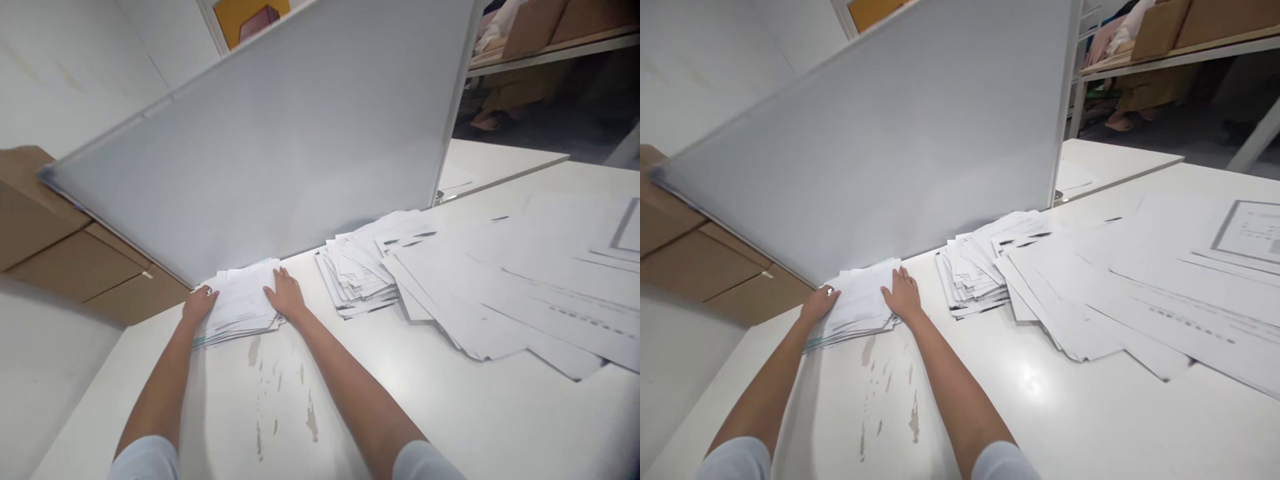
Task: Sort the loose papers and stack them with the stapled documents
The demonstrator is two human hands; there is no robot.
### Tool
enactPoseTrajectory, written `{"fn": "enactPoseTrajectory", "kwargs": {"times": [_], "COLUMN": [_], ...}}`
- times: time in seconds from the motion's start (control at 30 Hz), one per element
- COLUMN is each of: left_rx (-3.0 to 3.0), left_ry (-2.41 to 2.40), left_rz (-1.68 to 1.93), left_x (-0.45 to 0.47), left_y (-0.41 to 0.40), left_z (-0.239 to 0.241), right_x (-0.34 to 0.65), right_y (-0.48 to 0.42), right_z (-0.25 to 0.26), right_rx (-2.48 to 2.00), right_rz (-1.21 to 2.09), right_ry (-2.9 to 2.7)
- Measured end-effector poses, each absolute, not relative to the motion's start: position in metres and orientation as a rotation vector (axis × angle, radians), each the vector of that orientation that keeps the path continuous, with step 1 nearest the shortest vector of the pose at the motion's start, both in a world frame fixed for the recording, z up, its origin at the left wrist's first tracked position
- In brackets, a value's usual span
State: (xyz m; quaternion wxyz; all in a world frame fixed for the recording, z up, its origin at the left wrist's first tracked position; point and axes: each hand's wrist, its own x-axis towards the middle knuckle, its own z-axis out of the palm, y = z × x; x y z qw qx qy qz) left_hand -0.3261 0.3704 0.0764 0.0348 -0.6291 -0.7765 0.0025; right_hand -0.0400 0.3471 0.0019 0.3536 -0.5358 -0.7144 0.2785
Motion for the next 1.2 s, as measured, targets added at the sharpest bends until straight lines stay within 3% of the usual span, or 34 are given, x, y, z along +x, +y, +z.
{"fn": "enactPoseTrajectory", "kwargs": {"times": [0.17,0.33,0.53,0.8,0.93,1.2], "left_rx": [-1.898,-1.961,-2.233,-2.221,-2.145,-2.150], "left_ry": [-2.298,-2.019,-1.935,-1.874,-1.896,-1.872], "left_rz": [0.023,-0.030,0.005,-0.310,-0.384,-0.355], "left_x": [-0.315,-0.273,-0.220,-0.221,-0.222,-0.225], "left_y": [0.370,0.301,0.242,0.233,0.229,0.238], "left_z": [0.075,0.072,0.041,0.019,0.015,0.015], "right_x": [-0.037,-0.039,-0.052,-0.053,-0.049,-0.046], "right_y": [0.385,0.411,0.404,0.395,0.392,0.393], "right_z": [0.003,0.003,-0.005,0.000,0.005,0.015], "right_rx": [-1.278,-1.230,-1.151,-1.290,-1.495,-1.403], "right_rz": [0.760,0.854,0.633,0.423,0.498,0.554], "right_ry": [-1.925,-1.989,-2.089,-1.894,-1.810,-1.983]}}
